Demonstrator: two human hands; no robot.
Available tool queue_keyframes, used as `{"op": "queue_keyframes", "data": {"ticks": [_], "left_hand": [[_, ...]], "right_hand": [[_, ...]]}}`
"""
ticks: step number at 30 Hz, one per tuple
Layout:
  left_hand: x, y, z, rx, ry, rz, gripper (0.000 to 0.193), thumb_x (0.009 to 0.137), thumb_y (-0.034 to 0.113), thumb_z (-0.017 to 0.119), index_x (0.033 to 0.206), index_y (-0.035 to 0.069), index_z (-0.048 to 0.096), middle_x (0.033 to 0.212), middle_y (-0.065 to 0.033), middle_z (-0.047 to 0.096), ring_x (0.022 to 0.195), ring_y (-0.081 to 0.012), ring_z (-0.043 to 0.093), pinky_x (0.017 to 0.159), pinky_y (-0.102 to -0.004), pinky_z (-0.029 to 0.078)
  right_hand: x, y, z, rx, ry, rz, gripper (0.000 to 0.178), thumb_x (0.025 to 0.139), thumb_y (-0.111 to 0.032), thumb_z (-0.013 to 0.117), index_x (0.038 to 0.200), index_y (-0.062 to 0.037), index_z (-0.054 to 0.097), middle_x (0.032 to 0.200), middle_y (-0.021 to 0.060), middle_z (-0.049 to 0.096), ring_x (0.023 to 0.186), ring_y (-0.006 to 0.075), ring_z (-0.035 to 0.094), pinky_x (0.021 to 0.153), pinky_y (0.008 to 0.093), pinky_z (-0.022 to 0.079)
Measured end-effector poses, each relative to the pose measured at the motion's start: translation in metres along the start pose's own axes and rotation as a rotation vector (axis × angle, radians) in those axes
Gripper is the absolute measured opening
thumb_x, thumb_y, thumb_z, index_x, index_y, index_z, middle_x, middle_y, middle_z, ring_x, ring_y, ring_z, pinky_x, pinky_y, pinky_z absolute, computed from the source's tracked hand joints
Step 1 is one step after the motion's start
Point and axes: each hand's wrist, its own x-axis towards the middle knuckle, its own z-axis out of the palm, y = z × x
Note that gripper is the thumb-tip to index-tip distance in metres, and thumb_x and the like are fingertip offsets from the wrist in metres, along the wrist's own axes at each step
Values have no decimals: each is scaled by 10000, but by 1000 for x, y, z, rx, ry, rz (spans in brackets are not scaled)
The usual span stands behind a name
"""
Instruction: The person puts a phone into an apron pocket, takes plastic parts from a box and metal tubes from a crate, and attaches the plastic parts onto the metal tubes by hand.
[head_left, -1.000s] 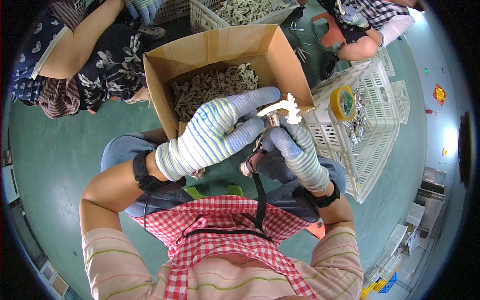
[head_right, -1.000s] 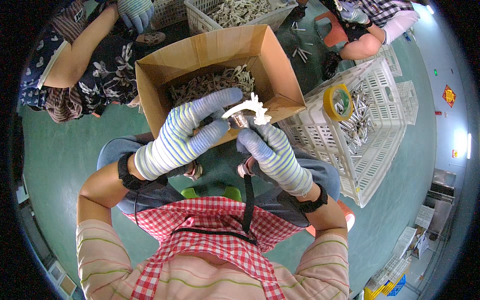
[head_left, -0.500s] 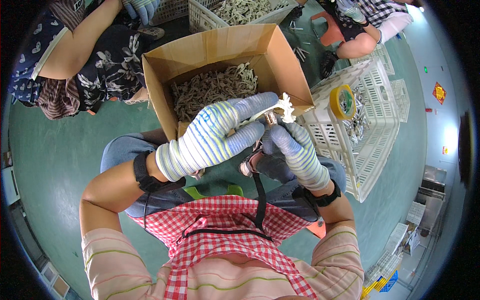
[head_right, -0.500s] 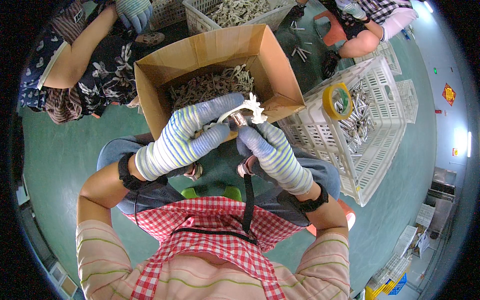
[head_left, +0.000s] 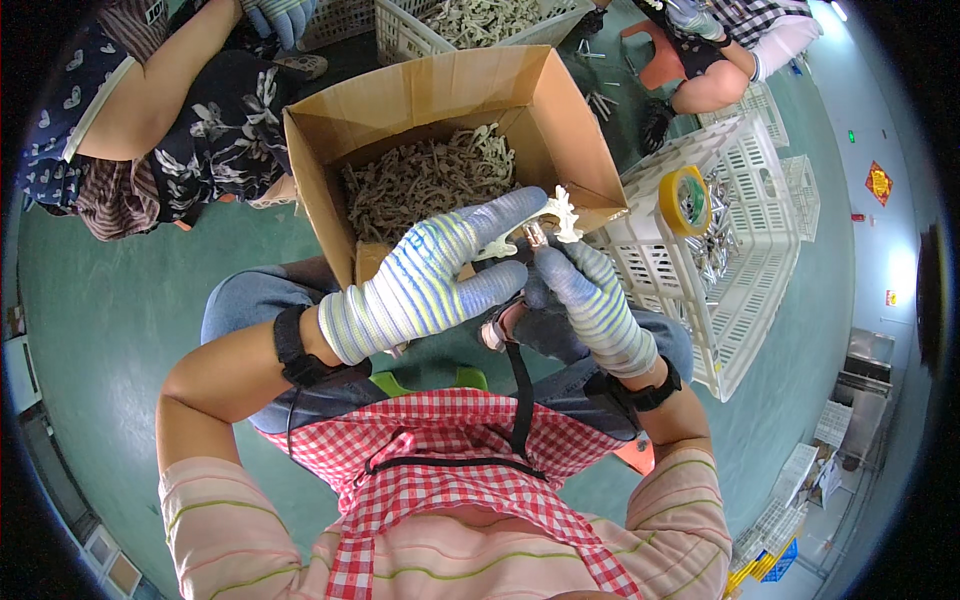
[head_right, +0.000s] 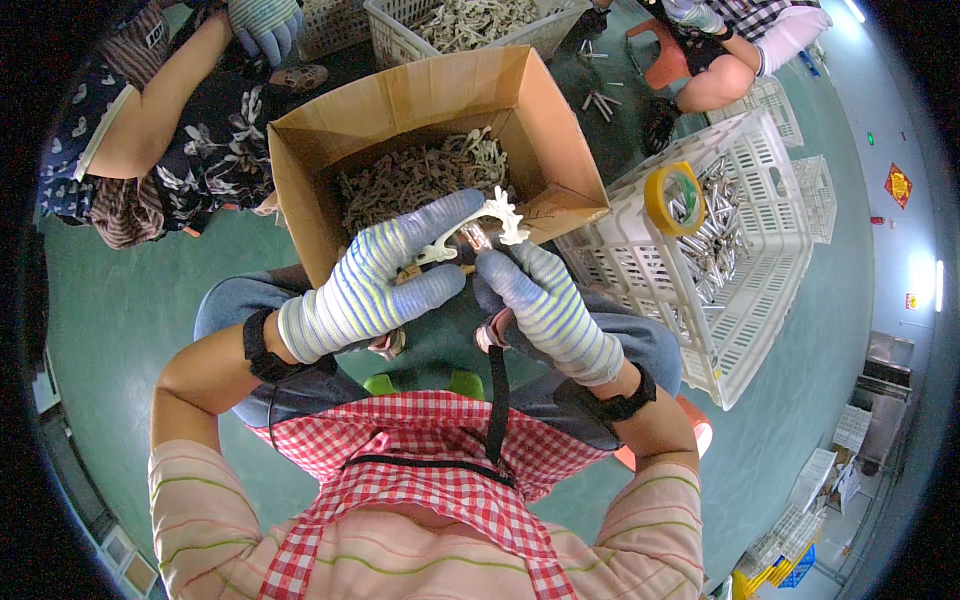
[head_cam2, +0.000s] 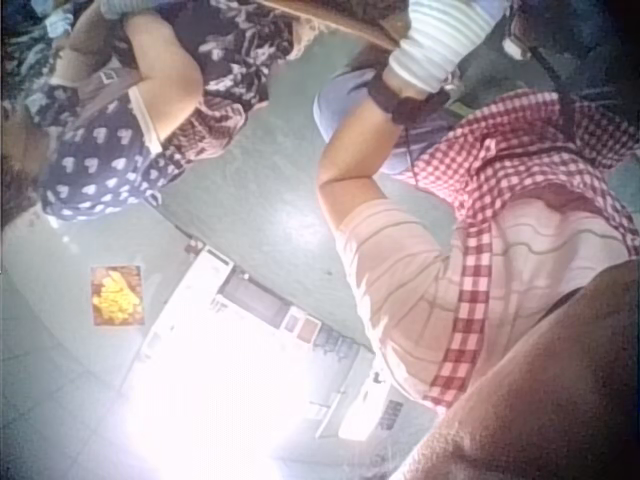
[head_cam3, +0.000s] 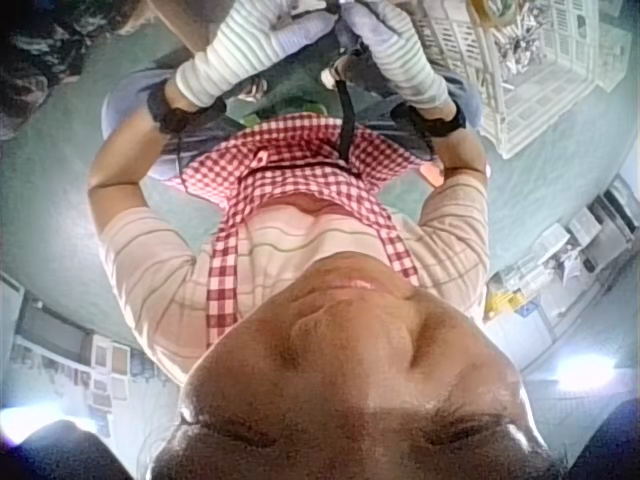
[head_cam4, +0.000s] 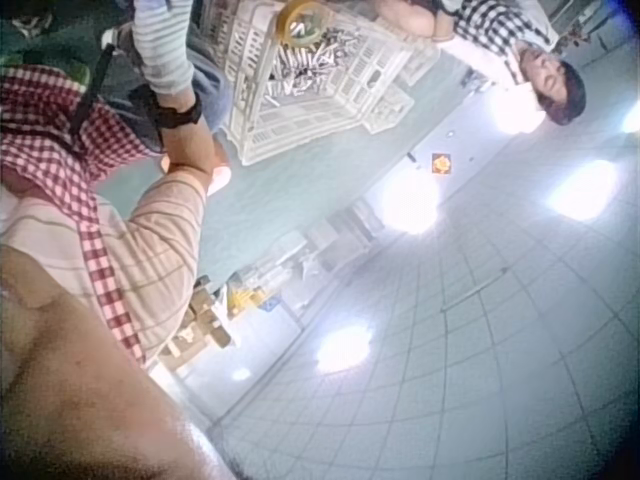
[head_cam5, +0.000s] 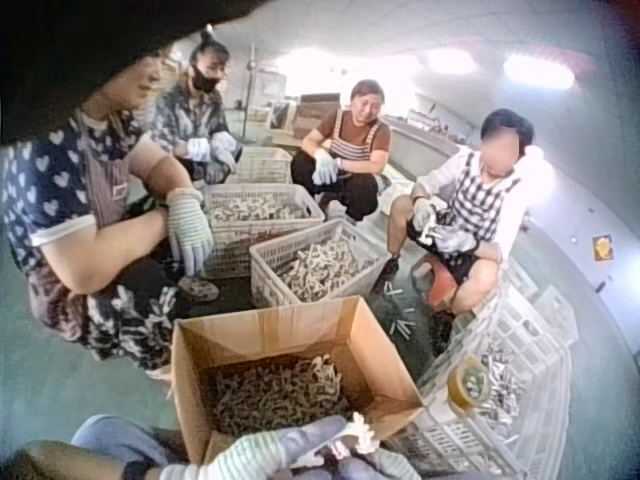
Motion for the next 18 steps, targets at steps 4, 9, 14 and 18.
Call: {"op": "queue_keyframes", "data": {"ticks": [4,9,14,18], "left_hand": [[0,-4,2,-17,-2,-21,608,871,85,608,1440,39,399,1314,-167,568,1221,-225,539,1038,-336,389],[0,-7,4,21,57,34,599,862,155,645,1394,-20,431,1289,-232,575,1207,-314,568,1003,-356,439],[-1,-4,3,63,63,27,606,859,152,646,1396,-22,427,1290,-232,575,1215,-303,562,1008,-352,433],[0,-6,5,37,61,23,606,854,137,641,1398,-20,425,1303,-231,565,1217,-295,560,1008,-350,431]], "right_hand": [[1,-3,0,18,-14,36,219,971,-258,557,1049,-56,589,704,-30,484,543,66,469,470,226,431],[-1,-5,3,102,-25,105,229,973,-282,550,997,-55,579,666,-32,454,484,69,446,410,252,450],[2,-3,0,21,-35,68,245,968,-290,561,949,-48,585,657,-27,468,519,68,445,440,236,394],[4,0,-1,-49,12,9,248,963,-287,569,916,-45,593,677,-15,499,555,72,445,480,235,347]]}}
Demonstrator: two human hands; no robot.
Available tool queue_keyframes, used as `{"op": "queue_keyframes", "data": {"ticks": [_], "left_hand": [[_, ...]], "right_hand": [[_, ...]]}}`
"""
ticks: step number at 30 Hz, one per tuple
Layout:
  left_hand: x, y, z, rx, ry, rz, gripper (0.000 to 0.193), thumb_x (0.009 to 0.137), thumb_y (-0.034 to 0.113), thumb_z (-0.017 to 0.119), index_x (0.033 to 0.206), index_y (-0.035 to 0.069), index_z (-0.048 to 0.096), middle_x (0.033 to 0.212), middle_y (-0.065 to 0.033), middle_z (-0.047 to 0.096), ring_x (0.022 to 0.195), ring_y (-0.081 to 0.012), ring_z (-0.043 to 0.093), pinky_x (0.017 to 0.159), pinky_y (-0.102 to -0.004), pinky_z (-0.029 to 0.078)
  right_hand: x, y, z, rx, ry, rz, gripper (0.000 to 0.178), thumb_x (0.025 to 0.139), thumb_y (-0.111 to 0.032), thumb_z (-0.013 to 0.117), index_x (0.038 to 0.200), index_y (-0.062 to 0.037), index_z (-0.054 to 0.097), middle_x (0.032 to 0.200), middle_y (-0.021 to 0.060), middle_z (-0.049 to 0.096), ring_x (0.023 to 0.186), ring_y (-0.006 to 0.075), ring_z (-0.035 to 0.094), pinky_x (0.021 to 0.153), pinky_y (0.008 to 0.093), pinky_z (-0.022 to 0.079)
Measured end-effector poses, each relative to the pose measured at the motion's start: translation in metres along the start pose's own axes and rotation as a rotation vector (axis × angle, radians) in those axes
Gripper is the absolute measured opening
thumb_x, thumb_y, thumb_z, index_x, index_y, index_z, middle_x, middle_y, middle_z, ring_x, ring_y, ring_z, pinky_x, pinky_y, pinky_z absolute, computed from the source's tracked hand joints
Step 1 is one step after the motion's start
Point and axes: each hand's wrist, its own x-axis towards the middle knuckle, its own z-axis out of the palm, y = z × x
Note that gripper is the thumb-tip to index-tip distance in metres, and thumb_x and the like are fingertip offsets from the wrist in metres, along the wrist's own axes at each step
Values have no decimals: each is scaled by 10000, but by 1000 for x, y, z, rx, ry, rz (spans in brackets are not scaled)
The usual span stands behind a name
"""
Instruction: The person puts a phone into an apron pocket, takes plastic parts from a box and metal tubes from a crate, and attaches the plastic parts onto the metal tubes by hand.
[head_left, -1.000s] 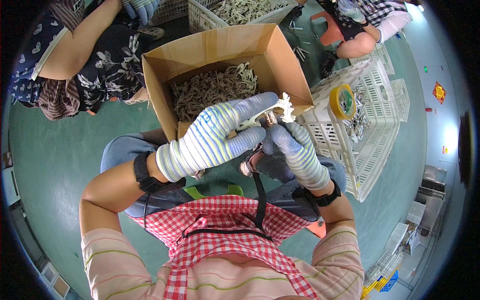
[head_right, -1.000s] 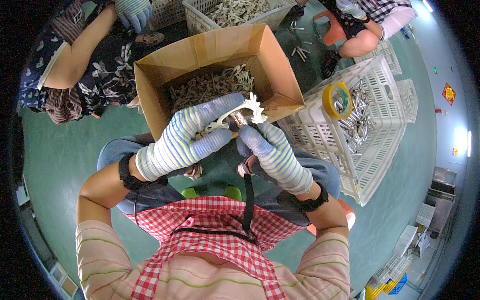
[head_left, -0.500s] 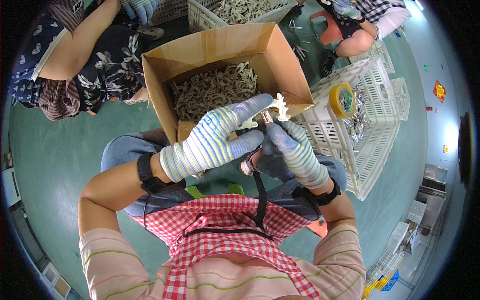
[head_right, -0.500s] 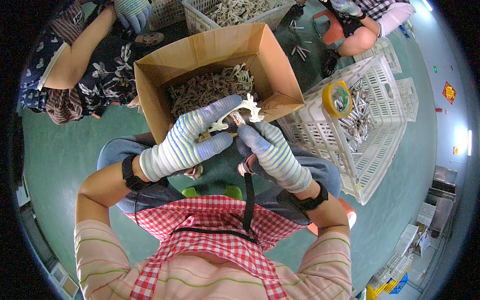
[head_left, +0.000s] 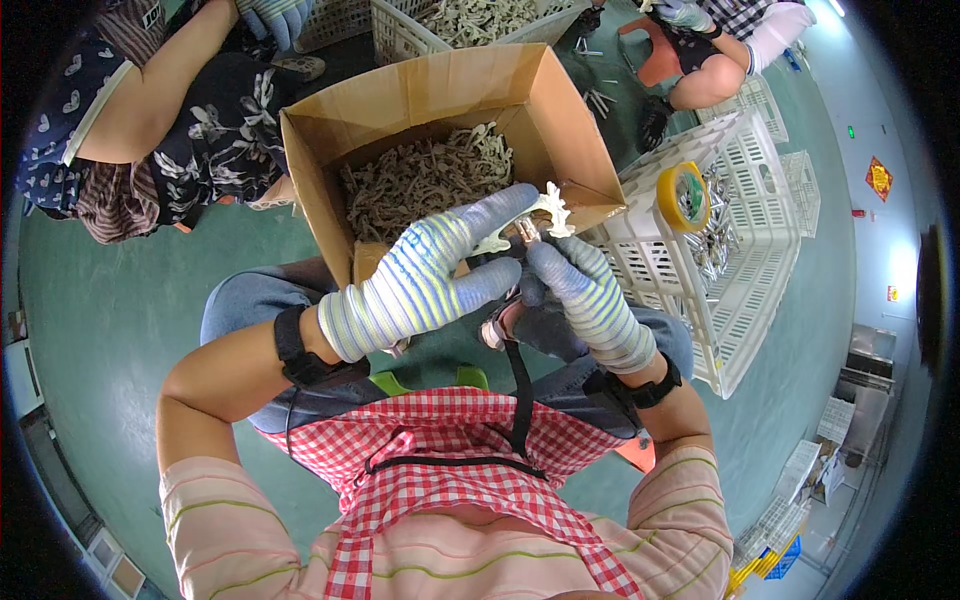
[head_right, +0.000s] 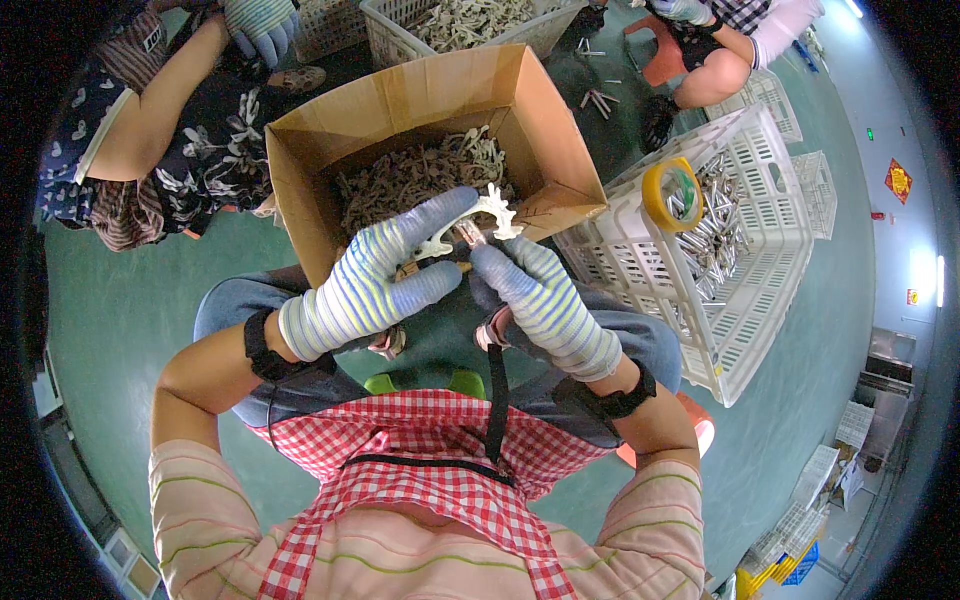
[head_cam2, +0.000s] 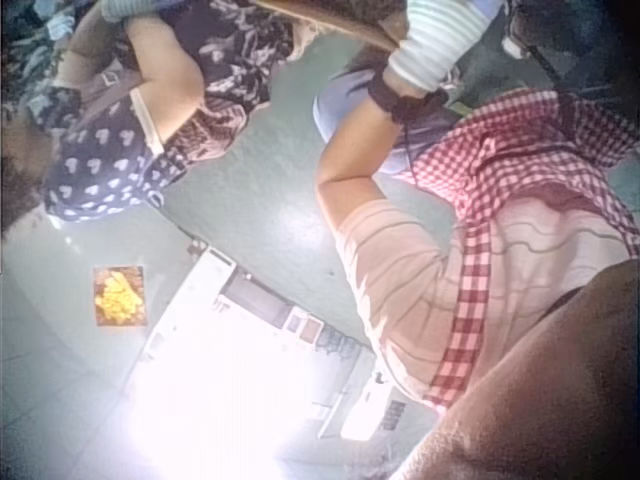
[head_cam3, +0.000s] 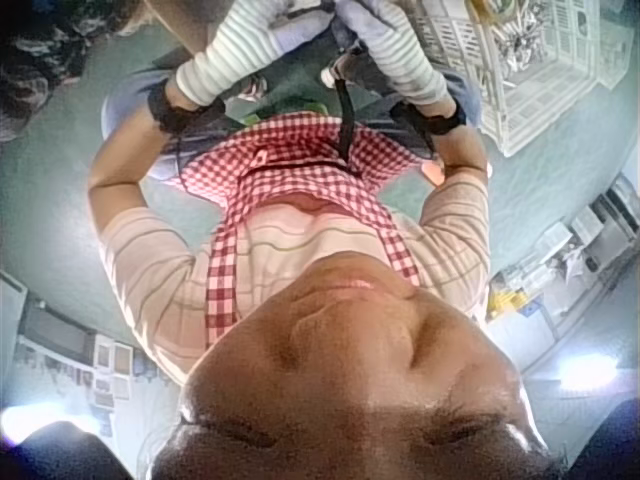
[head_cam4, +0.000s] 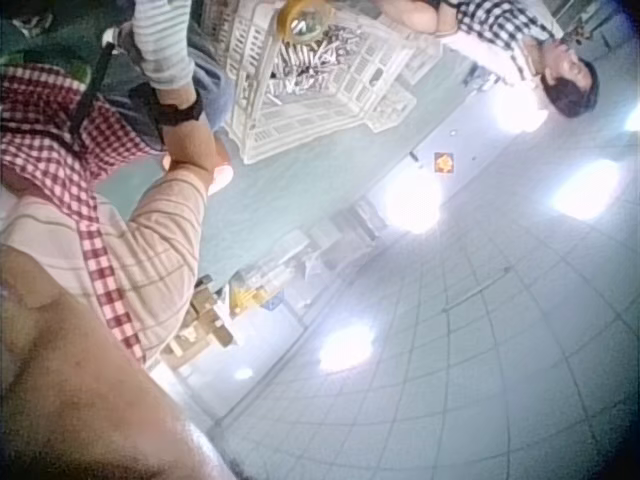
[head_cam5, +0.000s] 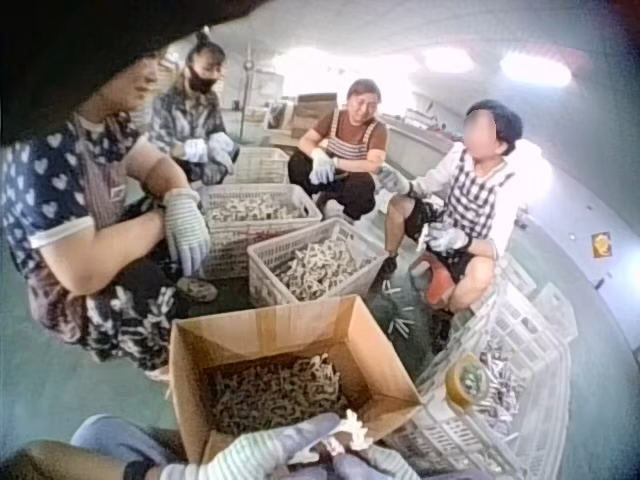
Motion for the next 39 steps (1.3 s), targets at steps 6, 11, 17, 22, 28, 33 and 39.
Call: {"op": "queue_keyframes", "data": {"ticks": [6,11,17,22,28,33,39], "left_hand": [[1,4,-2,-85,-40,-69,579,886,106,600,1429,41,410,1327,-144,554,1243,-217,507,1065,-343,361],[3,1,-2,-18,-21,-27,585,871,118,620,1412,19,420,1301,-182,569,1211,-263,547,1020,-351,409],[2,4,-2,-48,2,1,629,861,154,646,1409,-21,393,1268,-231,582,1169,-317,587,983,-365,447],[1,2,-2,-29,41,27,649,866,157,647,1418,-33,363,1259,-227,587,1161,-309,590,983,-366,445],[2,8,-4,-134,27,-67,567,880,162,641,1377,-5,425,1185,-184,619,1074,-247,621,930,-350,471],[1,8,-4,-127,52,-79,479,890,157,637,1326,25,488,1133,-157,633,1035,-219,625,894,-333,485],[4,6,-1,-305,74,-169,430,897,152,636,1293,29,521,1048,-92,643,954,-146,604,853,-299,489]], "right_hand": [[-4,-8,2,26,-12,47,228,962,-286,573,943,-60,600,694,-26,500,582,69,450,492,233,373],[-4,-9,4,46,-30,32,214,974,-278,561,962,-67,591,684,-39,475,572,56,433,473,215,359],[-4,-10,5,55,-32,-2,215,983,-276,549,989,-65,589,693,-42,469,577,47,429,471,196,355],[-6,-14,7,48,1,66,240,964,-294,581,1010,-59,599,692,-33,491,619,55,467,518,199,368],[0,-2,-4,-14,32,-46,311,944,-363,600,1025,-62,615,705,-12,528,567,74,489,479,229,392],[-7,-21,5,88,44,75,353,934,-400,609,1043,-65,621,704,-11,539,608,66,509,481,233,394],[-3,-9,-1,24,102,-46,323,958,-362,585,1074,-68,648,724,-14,574,615,59,503,553,212,385]]}}
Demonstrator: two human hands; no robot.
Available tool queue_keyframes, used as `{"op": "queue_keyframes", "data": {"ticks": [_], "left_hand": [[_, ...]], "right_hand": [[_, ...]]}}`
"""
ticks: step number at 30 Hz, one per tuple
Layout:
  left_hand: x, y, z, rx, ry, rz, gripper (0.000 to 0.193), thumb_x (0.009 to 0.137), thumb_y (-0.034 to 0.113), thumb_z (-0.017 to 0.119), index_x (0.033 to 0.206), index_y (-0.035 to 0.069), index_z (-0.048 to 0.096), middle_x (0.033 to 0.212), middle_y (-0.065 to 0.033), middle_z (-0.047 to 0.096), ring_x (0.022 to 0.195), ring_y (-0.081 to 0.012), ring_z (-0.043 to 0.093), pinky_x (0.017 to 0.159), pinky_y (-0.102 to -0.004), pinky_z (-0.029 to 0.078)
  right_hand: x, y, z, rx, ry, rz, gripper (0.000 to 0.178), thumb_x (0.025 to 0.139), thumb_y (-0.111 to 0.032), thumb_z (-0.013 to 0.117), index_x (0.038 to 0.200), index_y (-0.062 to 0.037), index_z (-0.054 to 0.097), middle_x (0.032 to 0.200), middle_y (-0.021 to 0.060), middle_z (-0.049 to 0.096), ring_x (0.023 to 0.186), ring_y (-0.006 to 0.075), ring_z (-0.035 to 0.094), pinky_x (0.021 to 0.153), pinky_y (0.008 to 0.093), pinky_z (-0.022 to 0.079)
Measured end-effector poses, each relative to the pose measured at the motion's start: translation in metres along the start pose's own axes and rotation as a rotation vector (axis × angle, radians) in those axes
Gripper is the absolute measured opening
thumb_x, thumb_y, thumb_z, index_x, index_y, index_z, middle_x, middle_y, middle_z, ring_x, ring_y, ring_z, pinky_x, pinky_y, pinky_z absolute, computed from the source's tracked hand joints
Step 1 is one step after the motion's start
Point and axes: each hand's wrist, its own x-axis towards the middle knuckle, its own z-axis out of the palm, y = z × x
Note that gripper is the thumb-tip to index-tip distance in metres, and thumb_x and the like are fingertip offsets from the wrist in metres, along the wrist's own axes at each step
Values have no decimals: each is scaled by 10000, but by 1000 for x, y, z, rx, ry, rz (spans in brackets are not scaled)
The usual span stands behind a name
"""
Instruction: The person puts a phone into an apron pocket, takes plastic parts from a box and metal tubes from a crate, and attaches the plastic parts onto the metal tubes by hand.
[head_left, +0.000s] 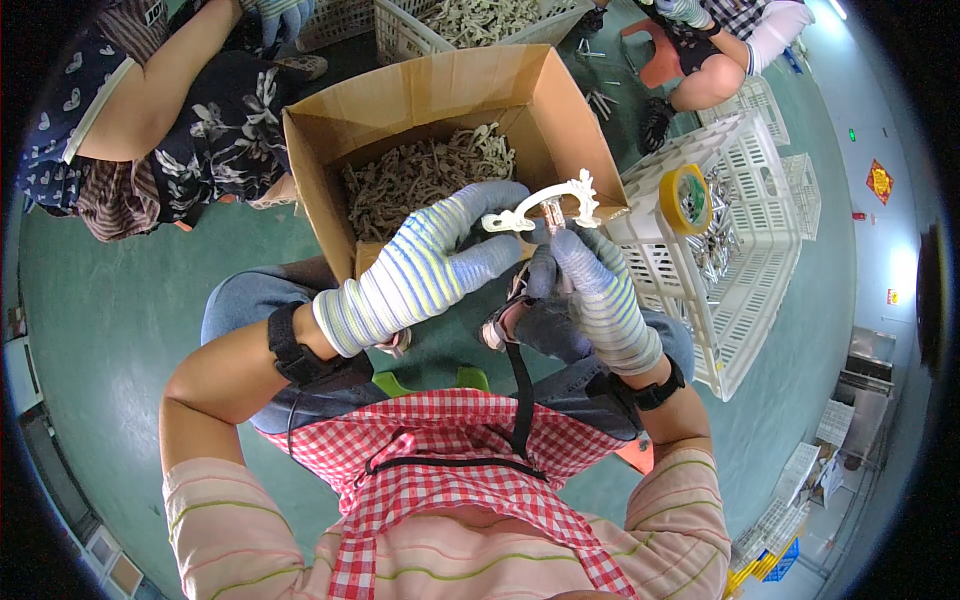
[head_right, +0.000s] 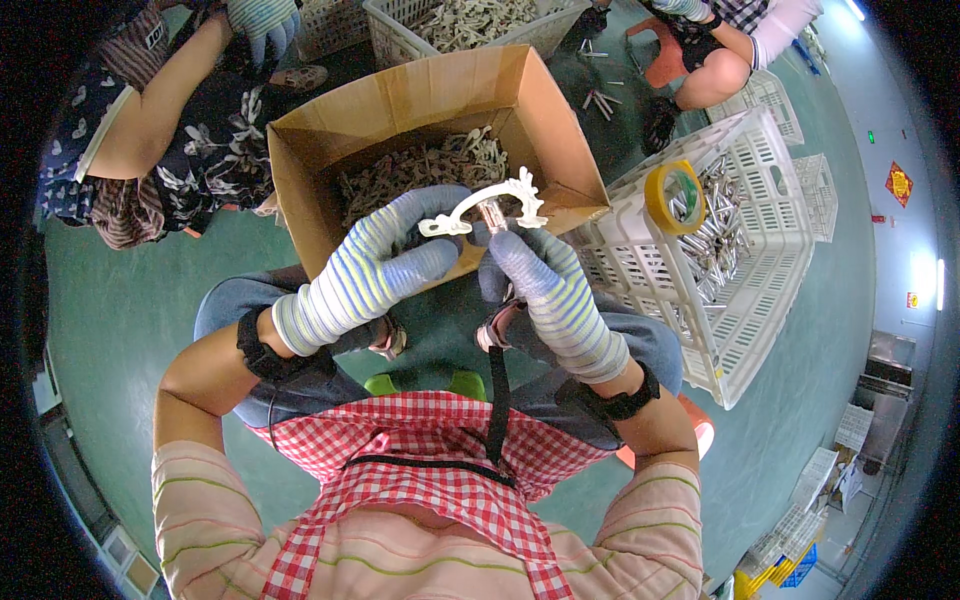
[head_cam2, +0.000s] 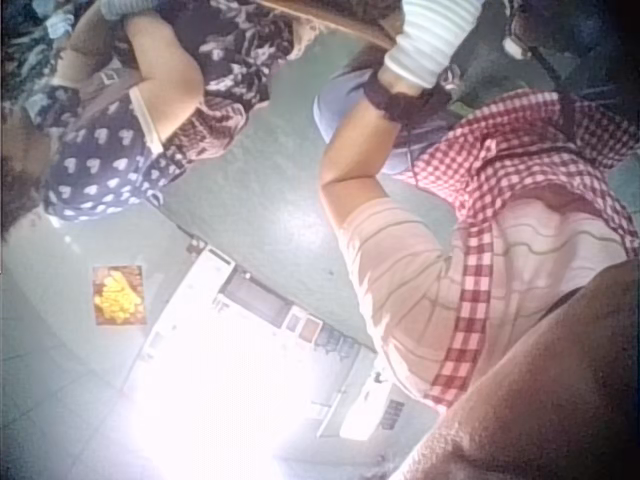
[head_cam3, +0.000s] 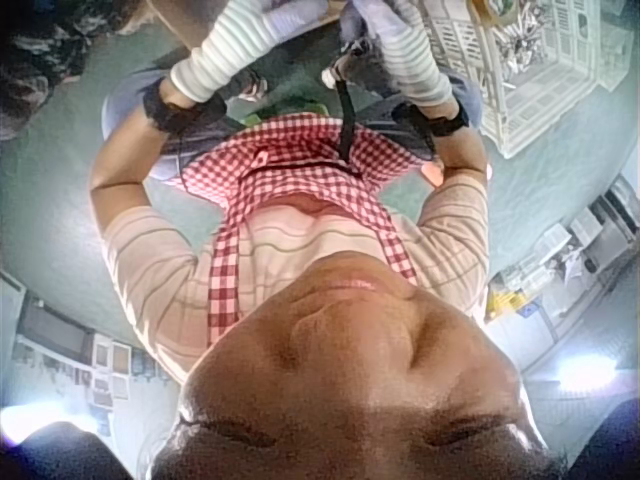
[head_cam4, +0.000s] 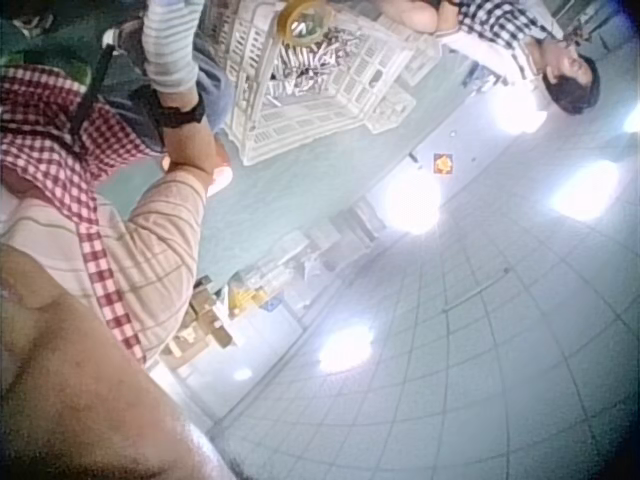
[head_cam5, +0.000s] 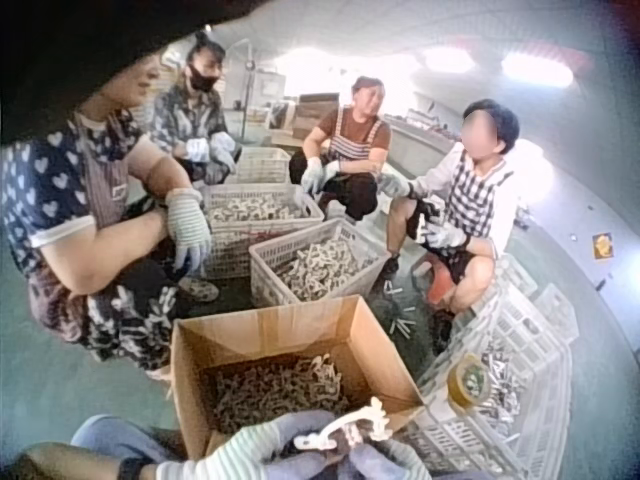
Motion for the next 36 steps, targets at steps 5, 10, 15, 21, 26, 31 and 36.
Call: {"op": "queue_keyframes", "data": {"ticks": [5,10,15,21,26,31,36], "left_hand": [[-2,9,-2,-5,-5,-125,386,904,157,633,1260,34,551,1012,-49,637,900,-102,573,818,-271,480],[-2,12,-2,-70,-40,-111,342,926,167,616,1238,35,572,997,-53,641,903,-99,569,816,-268,477],[-3,6,-4,-100,-45,-122,339,969,247,594,1232,37,554,1012,21,604,868,-53,530,781,-235,459],[-2,8,-3,-113,-31,-131,301,979,242,579,1183,21,583,959,12,610,828,-61,543,769,-233,463],[-3,5,-4,-102,-16,-147,295,981,241,573,1173,17,585,928,14,607,812,-58,541,756,-231,462],[0,6,-5,-200,-12,-228,279,985,227,557,1158,10,586,906,10,605,798,-53,542,742,-225,458],[0,6,-5,-226,8,-244,274,985,218,545,1157,8,586,908,4,613,793,-57,561,747,-217,466]], "right_hand": [[-1,0,2,10,26,-25,283,968,-320,579,1066,-67,662,727,-25,579,634,52,494,594,208,372],[-1,2,1,-2,37,-47,260,964,-305,588,1052,-71,663,727,-31,575,644,49,490,596,210,371],[0,5,0,-23,4,-77,243,953,-304,602,995,-71,655,733,-29,582,650,49,497,602,210,382],[-1,5,-5,-74,-4,-70,250,946,-319,606,954,-72,644,736,-18,589,642,53,507,579,210,391],[-5,-1,0,-45,8,-10,244,945,-321,607,964,-79,641,741,-16,591,639,51,512,556,206,397],[-3,3,0,-50,19,-37,264,945,-336,602,1009,-82,638,742,-15,587,629,50,515,535,200,407],[-1,4,-3,-78,-22,-9,300,947,-358,594,1046,-79,635,740,-17,582,633,52,521,525,196,411]]}}
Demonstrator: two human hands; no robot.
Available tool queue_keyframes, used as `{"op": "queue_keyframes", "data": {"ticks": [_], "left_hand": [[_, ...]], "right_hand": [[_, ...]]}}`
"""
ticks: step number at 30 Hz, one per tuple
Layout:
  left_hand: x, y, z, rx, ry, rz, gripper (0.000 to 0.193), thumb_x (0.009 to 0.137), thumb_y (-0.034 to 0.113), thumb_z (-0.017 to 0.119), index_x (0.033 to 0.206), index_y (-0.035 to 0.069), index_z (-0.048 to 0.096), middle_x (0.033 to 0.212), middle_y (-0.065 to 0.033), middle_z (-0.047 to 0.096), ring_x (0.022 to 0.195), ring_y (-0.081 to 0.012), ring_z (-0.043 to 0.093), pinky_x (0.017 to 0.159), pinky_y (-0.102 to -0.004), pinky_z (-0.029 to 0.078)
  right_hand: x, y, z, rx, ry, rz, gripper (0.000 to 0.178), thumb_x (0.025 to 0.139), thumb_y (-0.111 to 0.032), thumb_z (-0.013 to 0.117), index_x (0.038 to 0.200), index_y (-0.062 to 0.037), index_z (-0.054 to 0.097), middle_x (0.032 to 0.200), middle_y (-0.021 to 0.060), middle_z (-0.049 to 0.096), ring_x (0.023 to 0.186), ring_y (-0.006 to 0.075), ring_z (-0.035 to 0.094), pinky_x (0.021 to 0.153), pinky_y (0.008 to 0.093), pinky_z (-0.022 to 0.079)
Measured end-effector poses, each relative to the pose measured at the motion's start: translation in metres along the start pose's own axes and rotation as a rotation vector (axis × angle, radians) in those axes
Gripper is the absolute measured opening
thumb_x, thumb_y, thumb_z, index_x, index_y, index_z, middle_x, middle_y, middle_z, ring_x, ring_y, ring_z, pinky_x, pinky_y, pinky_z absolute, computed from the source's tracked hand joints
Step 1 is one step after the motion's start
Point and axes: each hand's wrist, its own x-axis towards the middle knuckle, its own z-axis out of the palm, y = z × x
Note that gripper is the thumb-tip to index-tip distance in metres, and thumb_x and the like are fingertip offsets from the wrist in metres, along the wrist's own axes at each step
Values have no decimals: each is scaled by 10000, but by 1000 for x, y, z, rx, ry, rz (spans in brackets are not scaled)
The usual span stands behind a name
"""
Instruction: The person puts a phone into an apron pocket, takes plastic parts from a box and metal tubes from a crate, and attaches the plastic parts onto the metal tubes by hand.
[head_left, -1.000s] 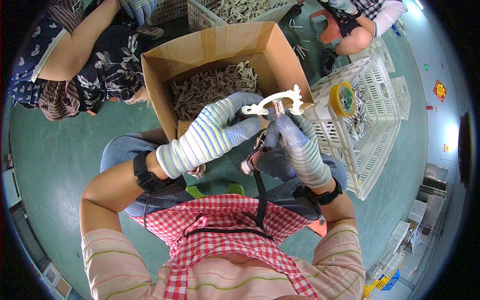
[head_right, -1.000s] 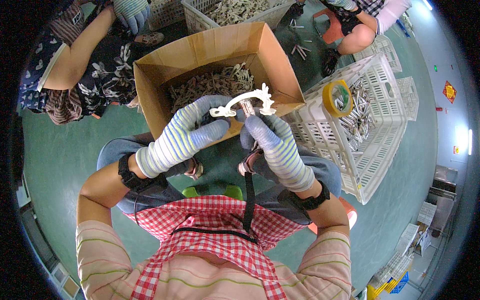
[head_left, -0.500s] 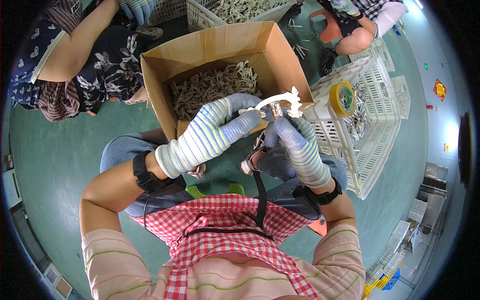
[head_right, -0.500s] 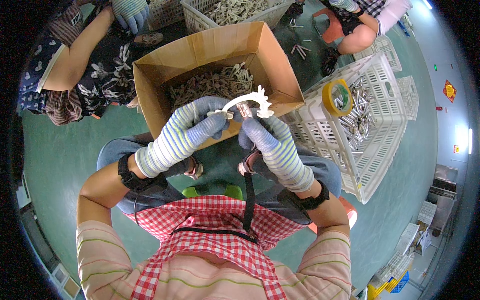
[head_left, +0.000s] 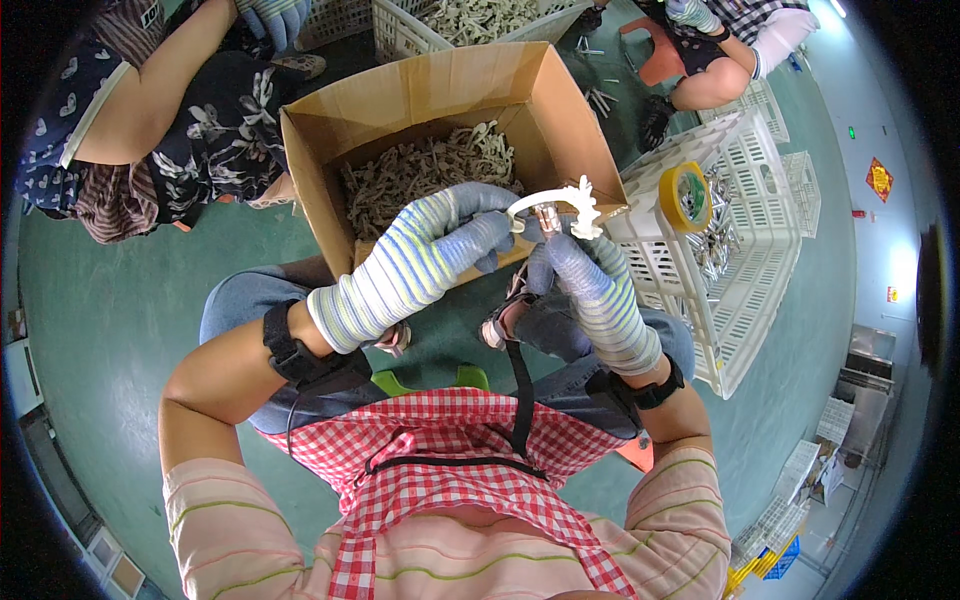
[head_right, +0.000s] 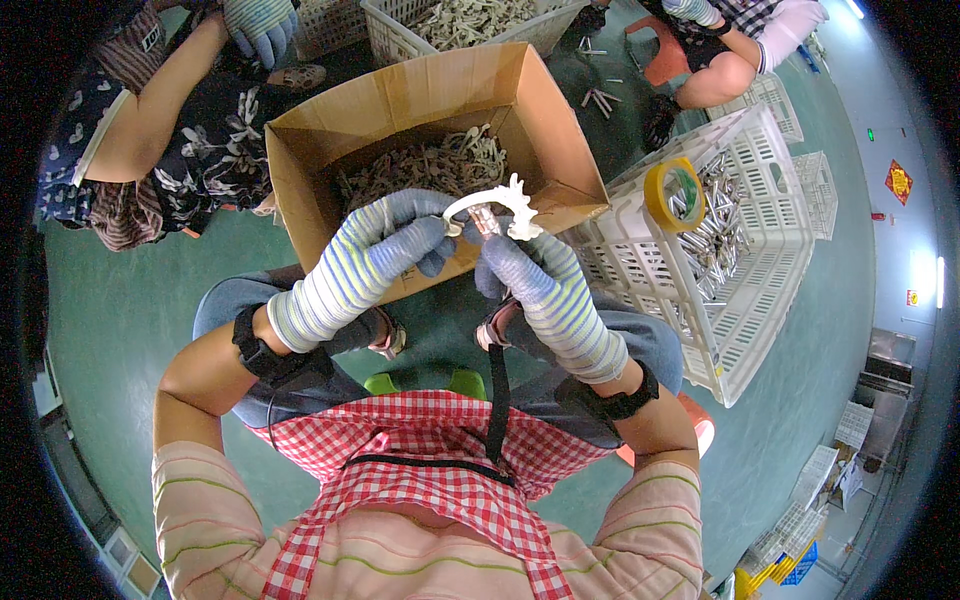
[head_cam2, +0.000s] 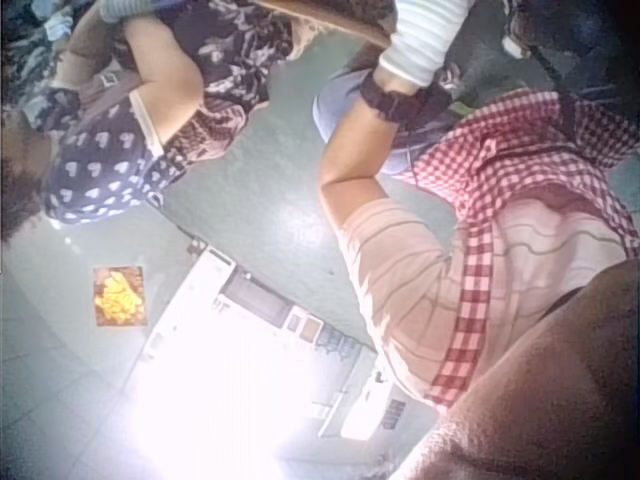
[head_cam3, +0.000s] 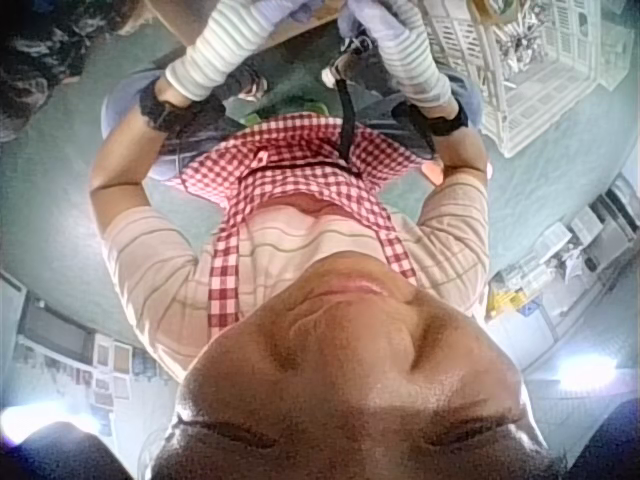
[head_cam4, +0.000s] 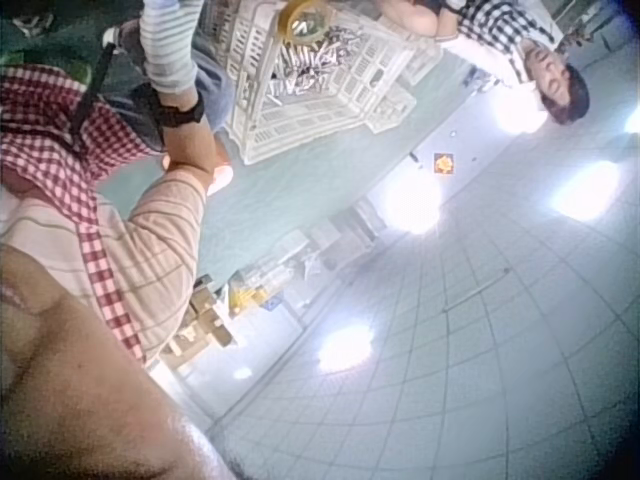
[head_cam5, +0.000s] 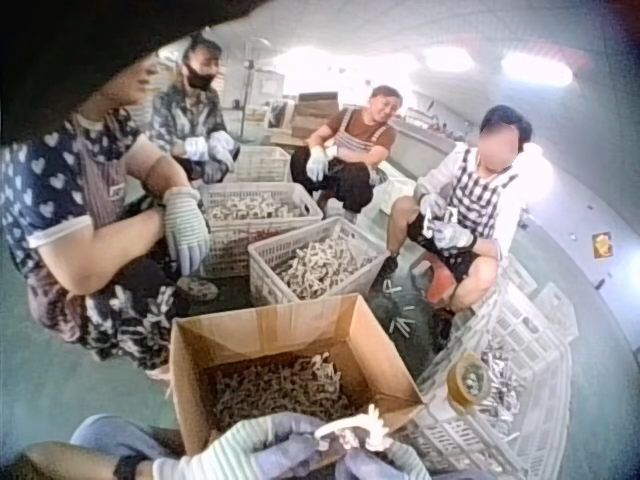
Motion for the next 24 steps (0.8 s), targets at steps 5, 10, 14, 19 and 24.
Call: {"op": "queue_keyframes", "data": {"ticks": [5,10,14,19,24], "left_hand": [[4,-3,-4,-62,-12,-22,301,978,239,555,1180,17,582,932,-9,633,812,-75,590,771,-230,486],[5,-6,-10,-256,26,-22,351,970,258,563,1236,30,544,949,-39,643,836,-119,628,778,-248,501],[6,-7,-12,-297,-12,-25,381,976,244,548,1274,8,522,995,-52,636,907,-125,615,845,-255,510],[9,-9,-10,-273,72,-11,389,967,279,563,1264,30,533,1052,-35,639,868,-95,571,823,-255,481],[5,-4,-6,-96,-76,-78,358,944,255,594,1227,38,564,1083,-35,635,966,-104,572,900,-274,460]], "right_hand": [[2,1,-1,3,-35,-32,315,949,-370,591,1053,-76,634,739,-8,575,602,60,516,508,198,419],[2,-4,0,153,-147,107,410,947,-429,578,1106,-53,618,733,25,556,557,98,527,505,234,460],[3,-6,-3,231,-230,127,498,940,-480,554,1147,-31,603,739,48,562,552,133,542,509,263,475],[6,-3,-3,269,-245,89,431,938,-405,584,1149,-30,607,792,60,609,653,133,579,588,262,473],[8,0,0,322,-157,3,294,919,-243,637,1129,-38,617,904,53,653,791,132,585,723,277,464]]}}
